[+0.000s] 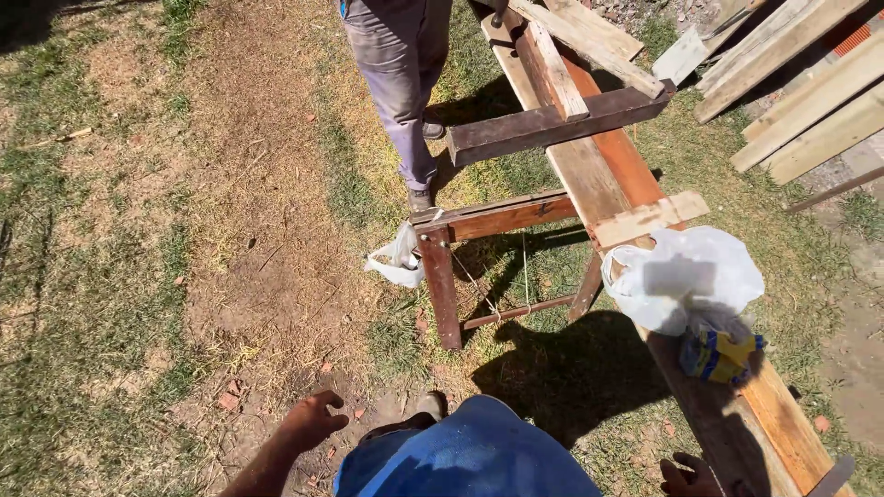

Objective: The person hammers nails into a wooden frame using a hammer. Another person assists by holding the wood and handing over a metal ruler. The recorder also handles a plastic bag and a metal ruler during the process.

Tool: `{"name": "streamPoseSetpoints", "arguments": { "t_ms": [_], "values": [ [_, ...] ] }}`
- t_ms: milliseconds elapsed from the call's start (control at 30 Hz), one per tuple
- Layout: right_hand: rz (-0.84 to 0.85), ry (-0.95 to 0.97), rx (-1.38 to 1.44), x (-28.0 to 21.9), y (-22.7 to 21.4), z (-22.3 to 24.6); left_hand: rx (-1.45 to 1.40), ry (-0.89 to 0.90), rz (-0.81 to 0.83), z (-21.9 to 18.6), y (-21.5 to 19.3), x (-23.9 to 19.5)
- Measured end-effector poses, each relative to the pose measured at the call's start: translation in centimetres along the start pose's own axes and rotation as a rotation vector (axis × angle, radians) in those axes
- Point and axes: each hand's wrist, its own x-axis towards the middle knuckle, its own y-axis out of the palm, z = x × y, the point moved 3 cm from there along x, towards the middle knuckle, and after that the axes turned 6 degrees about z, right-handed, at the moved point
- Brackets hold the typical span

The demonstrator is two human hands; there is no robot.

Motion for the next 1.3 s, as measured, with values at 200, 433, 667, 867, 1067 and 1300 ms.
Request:
{"name": "streamPoseSetpoints", "arguments": {
  "t_ms": [200,433,667,867,1067,1300],
  "values": [
    [0.149,0.009,-0.514,-10.7,12.4,13.1,-0.178,-0.034,0.047,7.3,-1.4,1.9],
    [0.31,-0.075,-0.645,-9.8,15.3,17.0,-0.319,-0.057,0.058,9.6,-0.6,4.1],
    [0.359,-0.049,-0.772,-10.0,15.1,15.4,-0.276,-0.099,0.092,10.1,4.8,5.2],
    [0.392,0.13,-0.629,-9.0,13.4,6.5,-0.252,-0.121,0.125,10.0,2.9,4.2],
    [0.396,0.219,-0.779,-3.9,10.6,-3.1,-0.257,-0.109,0.063,10.8,0.0,4.8],
    [0.464,0.184,-0.471,-6.5,13.6,-0.1,-0.289,-0.122,0.109,9.6,-1.0,3.8]
  ]
}}
